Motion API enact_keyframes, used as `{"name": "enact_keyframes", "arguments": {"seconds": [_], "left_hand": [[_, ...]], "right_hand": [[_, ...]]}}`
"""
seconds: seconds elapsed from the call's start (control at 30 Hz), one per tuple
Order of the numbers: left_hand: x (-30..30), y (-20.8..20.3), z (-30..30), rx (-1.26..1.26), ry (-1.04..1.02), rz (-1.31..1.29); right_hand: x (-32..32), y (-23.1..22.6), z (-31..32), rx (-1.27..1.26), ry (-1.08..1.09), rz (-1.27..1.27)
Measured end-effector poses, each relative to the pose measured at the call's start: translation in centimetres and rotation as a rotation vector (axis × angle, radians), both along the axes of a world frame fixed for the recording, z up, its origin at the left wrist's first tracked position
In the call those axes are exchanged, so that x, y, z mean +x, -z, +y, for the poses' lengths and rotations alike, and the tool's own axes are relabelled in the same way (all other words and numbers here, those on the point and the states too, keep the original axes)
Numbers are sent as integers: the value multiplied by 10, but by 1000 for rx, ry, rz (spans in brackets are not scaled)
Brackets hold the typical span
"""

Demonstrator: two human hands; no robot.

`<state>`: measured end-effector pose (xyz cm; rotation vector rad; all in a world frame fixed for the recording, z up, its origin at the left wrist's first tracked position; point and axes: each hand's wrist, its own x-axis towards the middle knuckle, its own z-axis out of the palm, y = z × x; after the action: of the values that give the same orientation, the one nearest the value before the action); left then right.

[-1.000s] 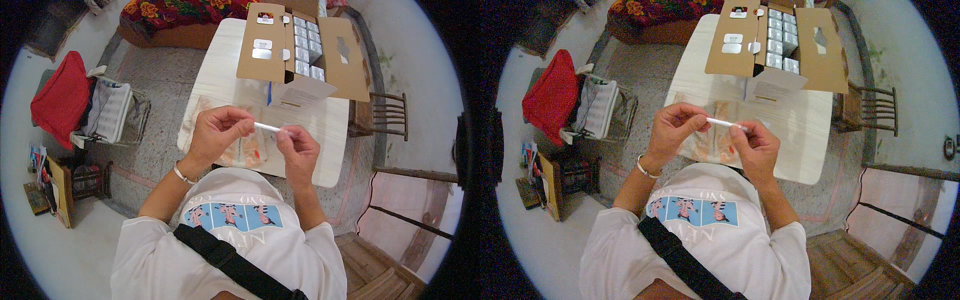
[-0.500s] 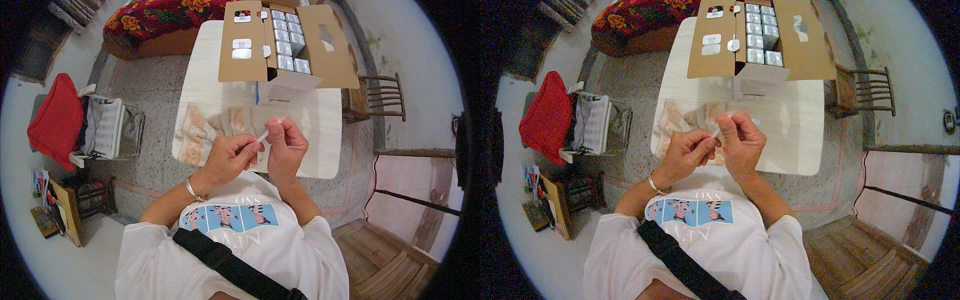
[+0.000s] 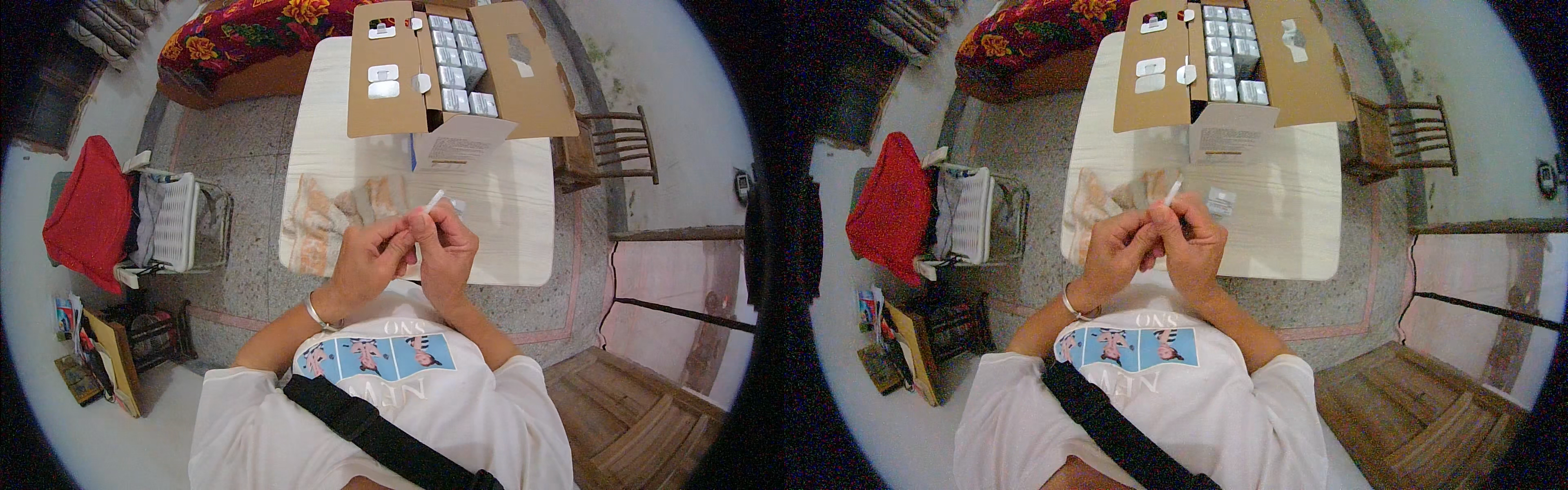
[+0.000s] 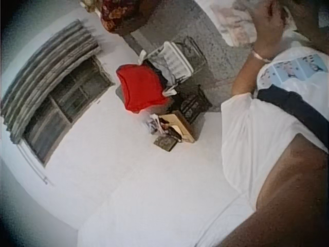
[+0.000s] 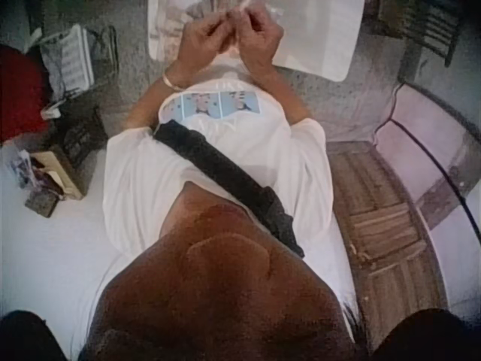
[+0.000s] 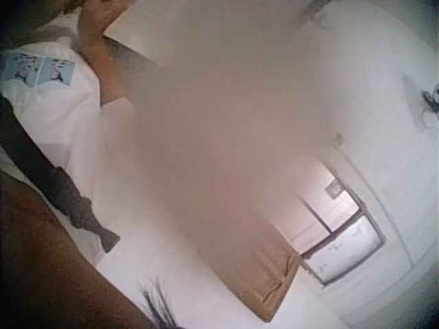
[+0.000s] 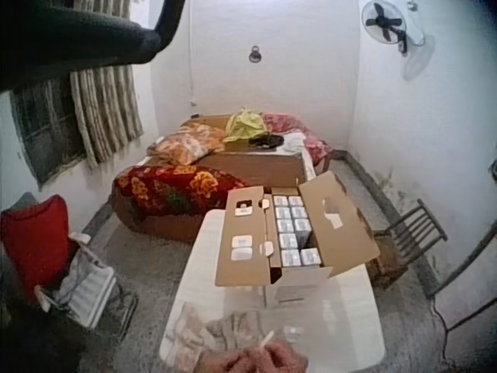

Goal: The person wipes a white table with a cloth. They open a cardboard box containing milk cartons, remove one carton, and inspect it while holding a straw.

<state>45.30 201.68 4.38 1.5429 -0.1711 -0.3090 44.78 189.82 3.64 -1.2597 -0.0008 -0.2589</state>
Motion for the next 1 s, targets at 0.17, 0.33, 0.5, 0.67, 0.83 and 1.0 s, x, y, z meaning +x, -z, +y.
{"name": "enact_keyframes", "arguments": {"seconds": [0.17,0.33,0.5,0.67,0.83,1.0], "left_hand": [[25,-3,18,140,8,-257],[32,-22,23,-93,38,-102],[31,-9,30,-139,-42,-47],[34,1,29,-288,-228,-20],[49,-6,43,-483,-418,11],[45,-6,37,-520,-351,80]], "right_hand": [[19,15,-14,-358,22,-254],[4,-2,-14,-89,-488,169],[1,-3,-13,28,-579,267],[-5,-2,-12,37,-583,362],[-12,11,-25,-38,-548,443],[-11,14,-21,94,-303,275]]}}
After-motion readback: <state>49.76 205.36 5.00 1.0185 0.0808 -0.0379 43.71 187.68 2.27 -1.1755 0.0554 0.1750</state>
